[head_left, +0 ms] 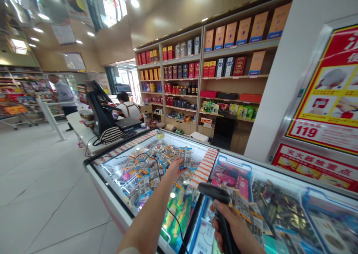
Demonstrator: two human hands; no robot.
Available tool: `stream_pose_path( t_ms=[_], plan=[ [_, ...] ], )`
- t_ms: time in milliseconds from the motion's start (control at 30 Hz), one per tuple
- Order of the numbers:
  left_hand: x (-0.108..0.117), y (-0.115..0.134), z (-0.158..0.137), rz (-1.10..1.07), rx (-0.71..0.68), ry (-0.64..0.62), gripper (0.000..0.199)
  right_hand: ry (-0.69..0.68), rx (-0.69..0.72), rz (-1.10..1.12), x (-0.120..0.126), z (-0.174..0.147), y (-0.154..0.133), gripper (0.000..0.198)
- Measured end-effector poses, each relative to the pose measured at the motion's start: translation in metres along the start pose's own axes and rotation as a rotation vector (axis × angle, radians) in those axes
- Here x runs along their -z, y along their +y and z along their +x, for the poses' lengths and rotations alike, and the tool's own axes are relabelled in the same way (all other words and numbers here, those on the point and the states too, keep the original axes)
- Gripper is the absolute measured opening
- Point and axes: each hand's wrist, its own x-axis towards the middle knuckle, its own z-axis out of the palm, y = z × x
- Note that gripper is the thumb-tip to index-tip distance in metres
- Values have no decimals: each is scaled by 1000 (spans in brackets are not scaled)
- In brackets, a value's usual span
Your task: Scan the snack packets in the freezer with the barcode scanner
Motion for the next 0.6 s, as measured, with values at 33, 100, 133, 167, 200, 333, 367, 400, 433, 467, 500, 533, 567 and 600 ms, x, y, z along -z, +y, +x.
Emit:
stream_pose_path(
  t_ms=[33, 100, 133, 167, 200, 333, 367, 400, 433, 467, 500, 533, 567, 600],
  plan=[
    [0, 0, 0, -3, 0, 3, 13, -4, 6, 0, 0, 0, 0, 39],
    [0, -1, 0, -6, 3, 6, 14, -6, 10, -1, 0, 0, 0, 39],
    [1, -1, 0, -8, 5, 7, 14, -3, 6, -2, 0, 1, 1, 39],
    [1, -1, 0, -9, 6, 10, 15, 0, 3, -4, 0, 1, 1, 40],
    [1, 0, 0, -11, 8, 15, 15, 1, 2, -4, -1, 2, 1, 40],
    [3, 2, -2, -10, 14, 29, 15, -6, 6, -1, -3, 3, -1, 38],
    [4, 3, -2, -8, 15, 27, 13, -1, 4, 1, -4, 3, -2, 37],
    [4, 3, -3, -7, 15, 23, 12, 6, 1, 1, -5, 3, -3, 36],
    [5, 4, -3, -6, 13, 19, 11, 13, 0, -2, -5, 2, -4, 35],
    [5, 4, -3, -7, 11, 15, 10, 21, 1, -6, -6, 1, -6, 34],
    [6, 4, -4, -8, 10, 10, 10, 25, 2, -13, -7, 1, -6, 34],
    [7, 5, -4, -9, 10, 6, 10, 28, 4, -21, -7, 0, -7, 34],
    [7, 4, -4, -12, 11, 2, 10, 28, 5, -24, -8, 0, -7, 34],
    [8, 4, -4, -15, 13, 1, 11, 28, 5, -24, -9, 1, -8, 34]
  ],
)
